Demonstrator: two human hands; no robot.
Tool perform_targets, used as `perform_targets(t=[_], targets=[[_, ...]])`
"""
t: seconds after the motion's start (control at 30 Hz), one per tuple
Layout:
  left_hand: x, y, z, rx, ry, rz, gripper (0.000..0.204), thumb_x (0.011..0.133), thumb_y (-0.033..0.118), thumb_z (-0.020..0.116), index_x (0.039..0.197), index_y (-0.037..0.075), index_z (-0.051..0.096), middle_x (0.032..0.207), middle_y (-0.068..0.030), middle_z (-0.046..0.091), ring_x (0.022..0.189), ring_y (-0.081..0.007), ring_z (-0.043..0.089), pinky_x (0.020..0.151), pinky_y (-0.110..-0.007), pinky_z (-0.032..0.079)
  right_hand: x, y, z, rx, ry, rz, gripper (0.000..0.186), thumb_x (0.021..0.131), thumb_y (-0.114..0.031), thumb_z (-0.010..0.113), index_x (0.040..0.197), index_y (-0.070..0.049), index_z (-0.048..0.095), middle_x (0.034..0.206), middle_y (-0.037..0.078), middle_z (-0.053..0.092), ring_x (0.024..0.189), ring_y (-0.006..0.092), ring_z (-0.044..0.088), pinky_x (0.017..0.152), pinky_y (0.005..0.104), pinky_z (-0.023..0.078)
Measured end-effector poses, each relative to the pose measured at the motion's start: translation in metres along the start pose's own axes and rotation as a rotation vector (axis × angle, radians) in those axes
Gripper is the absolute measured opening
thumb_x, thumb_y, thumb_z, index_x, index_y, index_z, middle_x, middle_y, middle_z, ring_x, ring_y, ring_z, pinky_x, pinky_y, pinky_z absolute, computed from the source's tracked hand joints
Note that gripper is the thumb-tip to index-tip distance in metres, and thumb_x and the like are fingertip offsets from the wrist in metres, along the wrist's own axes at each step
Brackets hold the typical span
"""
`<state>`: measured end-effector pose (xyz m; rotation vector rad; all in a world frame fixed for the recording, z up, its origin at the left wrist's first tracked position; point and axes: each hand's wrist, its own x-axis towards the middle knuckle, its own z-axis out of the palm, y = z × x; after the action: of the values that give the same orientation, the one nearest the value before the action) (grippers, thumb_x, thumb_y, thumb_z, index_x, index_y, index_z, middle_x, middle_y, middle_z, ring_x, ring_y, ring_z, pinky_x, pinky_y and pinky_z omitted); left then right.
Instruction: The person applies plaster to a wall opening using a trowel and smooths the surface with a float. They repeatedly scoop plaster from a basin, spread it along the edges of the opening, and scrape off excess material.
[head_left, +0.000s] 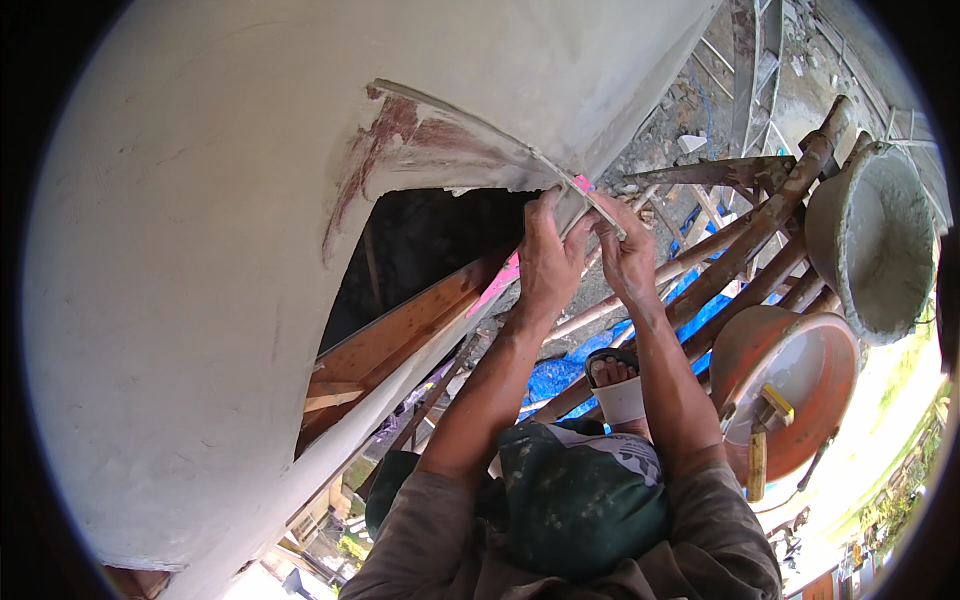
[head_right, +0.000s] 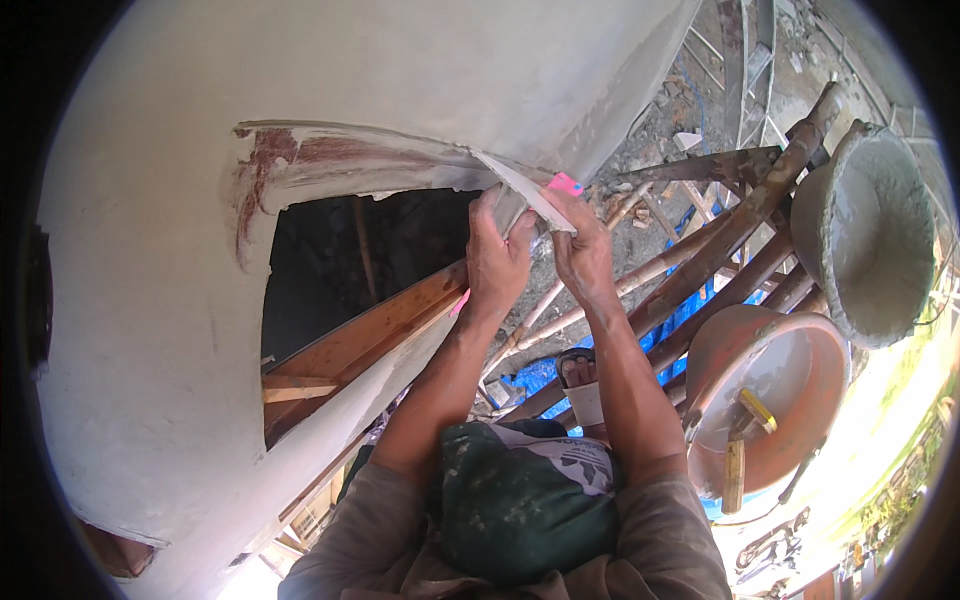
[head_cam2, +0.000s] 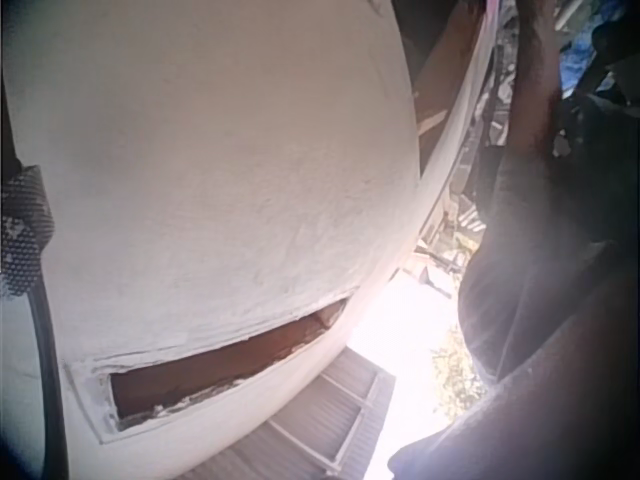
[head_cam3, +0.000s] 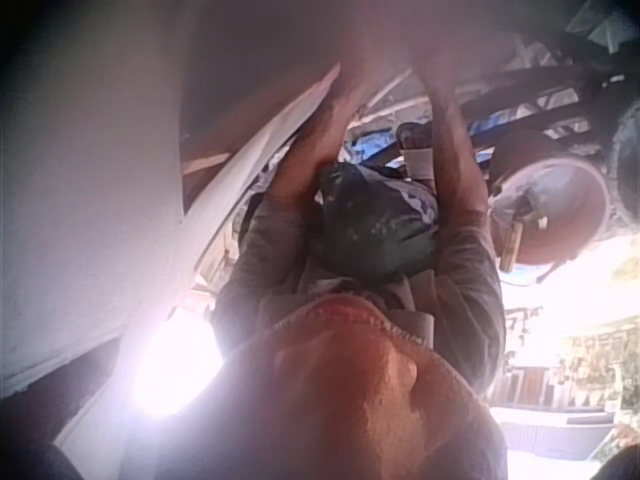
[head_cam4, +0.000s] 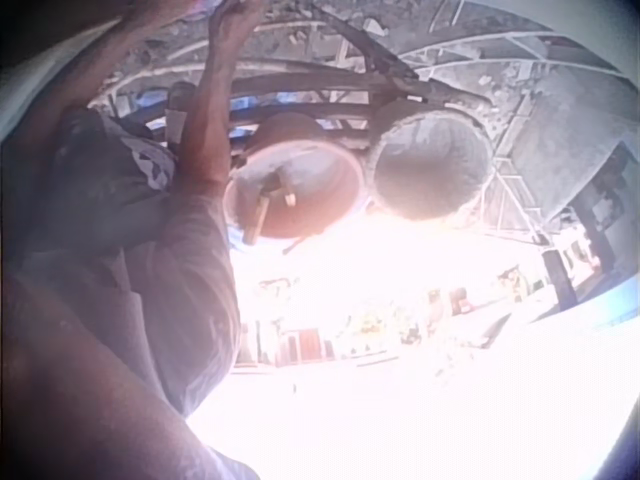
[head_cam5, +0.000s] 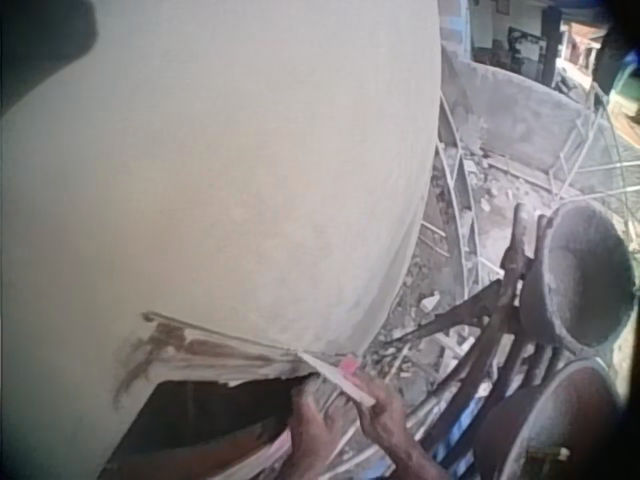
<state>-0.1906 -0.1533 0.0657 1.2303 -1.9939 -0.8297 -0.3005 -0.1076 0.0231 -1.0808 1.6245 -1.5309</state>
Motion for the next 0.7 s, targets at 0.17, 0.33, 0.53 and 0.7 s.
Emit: perform_targets(t=[0.17,0.33,0.53,0.7], targets=[[-0.006,-0.011,0.015,-0.027,-0.054,-0.113,0.046,0.094,0.02,0.06,0.129,0.0,0.039,0.114,-0.0245,0.051,0.105,-0.0413,0.054,0.088,-0.046,0.044,-0.01,0.032,0.001,0.015,-0.006,0.097,0.032,0.089,0.005,0.057,0.118,-0.007,0.064,0.109,0.015,0.067,0.1,0.0282,0.065,0.085,0.0349,0.051],[-0.015,-0.022,0.023,0.003,-0.111,-0.205,0.043,0.095,0.02,0.058,0.129,-0.001,0.04,0.115,-0.024,0.051,0.106,-0.0409,0.054,0.088,-0.046,0.045,-0.025,0.034,-0.002,0.033,-0.049,0.231,0.031,0.09,0.004,0.057,0.118,-0.006,0.064,0.109,0.015,0.067,0.097,0.0252,0.065,0.08,0.0337,0.052],[-0.011,0.0,0.009,-0.005,-0.02,-0.049,0.049,0.093,0.019,0.061,0.133,0.003,0.037,0.11,-0.0234,0.05,0.099,-0.0421,0.055,0.082,-0.047,0.046,-0.015,0.011,-0.004,-0.015,0.011,0.05,0.03,0.089,0.004,0.059,0.117,-0.006,0.064,0.11,0.015,0.067,0.097,0.0276,0.065,0.083,0.0347,0.051],[0.0,0.005,-0.002,-0.004,-0.011,0.004,0.05,0.093,0.019,0.061,0.133,0.002,0.037,0.111,-0.0239,0.05,0.1,-0.0418,0.055,0.083,-0.047,0.047,-0.004,0.003,-0.001,-0.019,-0.001,-0.027,0.03,0.088,0.004,0.06,0.117,-0.004,0.064,0.111,0.016,0.066,0.101,0.0328,0.064,0.087,0.0368,0.05]])
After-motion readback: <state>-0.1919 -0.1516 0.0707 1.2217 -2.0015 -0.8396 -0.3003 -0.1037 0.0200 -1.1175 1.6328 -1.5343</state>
